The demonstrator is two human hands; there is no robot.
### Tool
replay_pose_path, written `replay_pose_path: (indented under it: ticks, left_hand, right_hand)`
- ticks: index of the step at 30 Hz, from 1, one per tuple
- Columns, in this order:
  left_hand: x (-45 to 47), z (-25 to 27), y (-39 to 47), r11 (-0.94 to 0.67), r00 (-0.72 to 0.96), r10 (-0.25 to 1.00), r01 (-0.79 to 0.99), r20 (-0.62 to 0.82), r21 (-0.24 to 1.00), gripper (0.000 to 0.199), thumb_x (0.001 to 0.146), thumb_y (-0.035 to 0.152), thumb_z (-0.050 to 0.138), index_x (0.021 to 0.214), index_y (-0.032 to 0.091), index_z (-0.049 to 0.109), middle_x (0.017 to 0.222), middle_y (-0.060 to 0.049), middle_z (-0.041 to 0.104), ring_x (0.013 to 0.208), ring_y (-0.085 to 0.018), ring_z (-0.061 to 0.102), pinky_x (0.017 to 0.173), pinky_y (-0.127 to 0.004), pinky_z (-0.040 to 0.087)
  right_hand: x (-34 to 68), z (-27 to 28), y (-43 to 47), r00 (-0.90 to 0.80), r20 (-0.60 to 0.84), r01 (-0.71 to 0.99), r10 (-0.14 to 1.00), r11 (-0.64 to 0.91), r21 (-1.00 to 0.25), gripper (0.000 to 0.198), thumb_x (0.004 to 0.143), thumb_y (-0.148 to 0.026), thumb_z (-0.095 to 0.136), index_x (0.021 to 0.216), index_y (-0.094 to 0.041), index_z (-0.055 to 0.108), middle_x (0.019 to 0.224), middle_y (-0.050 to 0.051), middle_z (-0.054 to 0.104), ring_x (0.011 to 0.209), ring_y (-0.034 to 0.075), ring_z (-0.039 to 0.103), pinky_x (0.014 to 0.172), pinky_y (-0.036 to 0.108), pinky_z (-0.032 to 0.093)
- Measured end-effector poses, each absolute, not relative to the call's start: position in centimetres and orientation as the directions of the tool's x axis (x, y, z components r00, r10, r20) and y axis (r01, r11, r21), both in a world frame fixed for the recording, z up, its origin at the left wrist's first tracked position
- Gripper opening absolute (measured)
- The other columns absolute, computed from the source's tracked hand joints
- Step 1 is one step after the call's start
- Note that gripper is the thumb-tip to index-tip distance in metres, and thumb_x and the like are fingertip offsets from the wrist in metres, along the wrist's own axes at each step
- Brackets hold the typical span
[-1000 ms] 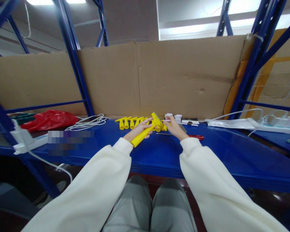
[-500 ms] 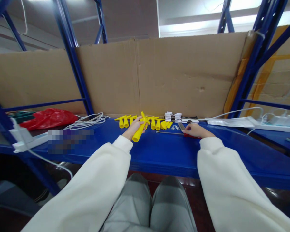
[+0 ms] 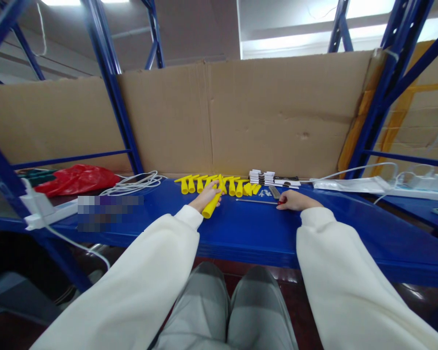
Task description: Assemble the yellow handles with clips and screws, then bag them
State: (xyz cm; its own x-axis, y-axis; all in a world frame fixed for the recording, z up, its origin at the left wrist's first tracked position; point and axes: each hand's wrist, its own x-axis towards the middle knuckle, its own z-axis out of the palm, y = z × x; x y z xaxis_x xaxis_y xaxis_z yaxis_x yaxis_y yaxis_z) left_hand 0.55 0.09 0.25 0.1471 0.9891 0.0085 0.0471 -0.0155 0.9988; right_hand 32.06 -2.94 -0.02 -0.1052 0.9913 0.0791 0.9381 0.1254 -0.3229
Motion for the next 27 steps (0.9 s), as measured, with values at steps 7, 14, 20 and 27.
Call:
replay_pose_path:
  ticks: [7, 14, 20, 27]
  left_hand:
    - [0.6, 0.7, -0.5, 0.005, 0.173, 0.985, 0.04, -0.011, 0.999, 0.058, 0.091, 0.008, 0.043, 0.145, 0.026, 0.035, 0.078, 0.001, 0.055, 0.045, -0.007, 0.045, 0.041, -0.017, 0.036]
    - [0.7, 0.5, -0.5, -0.014, 0.212, 0.977, 0.063, 0.001, 0.998, 0.06, 0.089, 0.012, 0.048, 0.146, 0.029, 0.037, 0.08, 0.0, 0.056, 0.046, -0.008, 0.047, 0.041, -0.018, 0.038]
    - [0.7, 0.6, -0.9, -0.034, 0.217, 0.976, 0.112, 0.009, 0.993, 0.064, 0.088, 0.011, 0.045, 0.149, 0.028, 0.034, 0.08, 0.0, 0.056, 0.046, -0.009, 0.048, 0.04, -0.018, 0.037]
    - [0.8, 0.4, -0.8, -0.056, 0.223, 0.974, 0.114, 0.029, 0.992, 0.064, 0.089, 0.018, 0.053, 0.149, 0.03, 0.035, 0.082, -0.001, 0.057, 0.046, -0.008, 0.047, 0.039, -0.018, 0.037]
  right_hand:
    - [31.4, -0.2, -3.0, -0.104, 0.239, 0.903, 0.965, 0.192, -0.383, 0.025, 0.07, -0.046, 0.069, 0.072, -0.022, 0.062, 0.07, 0.004, 0.068, 0.068, 0.021, 0.063, 0.063, 0.031, 0.05]
    - [29.9, -0.2, -2.9, -0.132, 0.42, 0.88, 0.898, 0.301, -0.367, 0.018, 0.074, -0.038, 0.065, 0.074, -0.022, 0.057, 0.076, 0.005, 0.069, 0.071, 0.022, 0.064, 0.068, 0.033, 0.051]
    - [28.9, -0.4, -3.0, -0.14, 0.429, 0.887, 0.892, 0.306, -0.346, 0.012, 0.078, -0.032, 0.062, 0.077, -0.022, 0.056, 0.078, 0.006, 0.069, 0.073, 0.021, 0.064, 0.07, 0.032, 0.05]
    - [29.0, -0.5, -2.8, -0.149, 0.447, 0.911, 0.882, 0.298, -0.286, 0.011, 0.08, -0.033, 0.059, 0.078, -0.023, 0.057, 0.077, 0.006, 0.07, 0.071, 0.021, 0.063, 0.067, 0.031, 0.049]
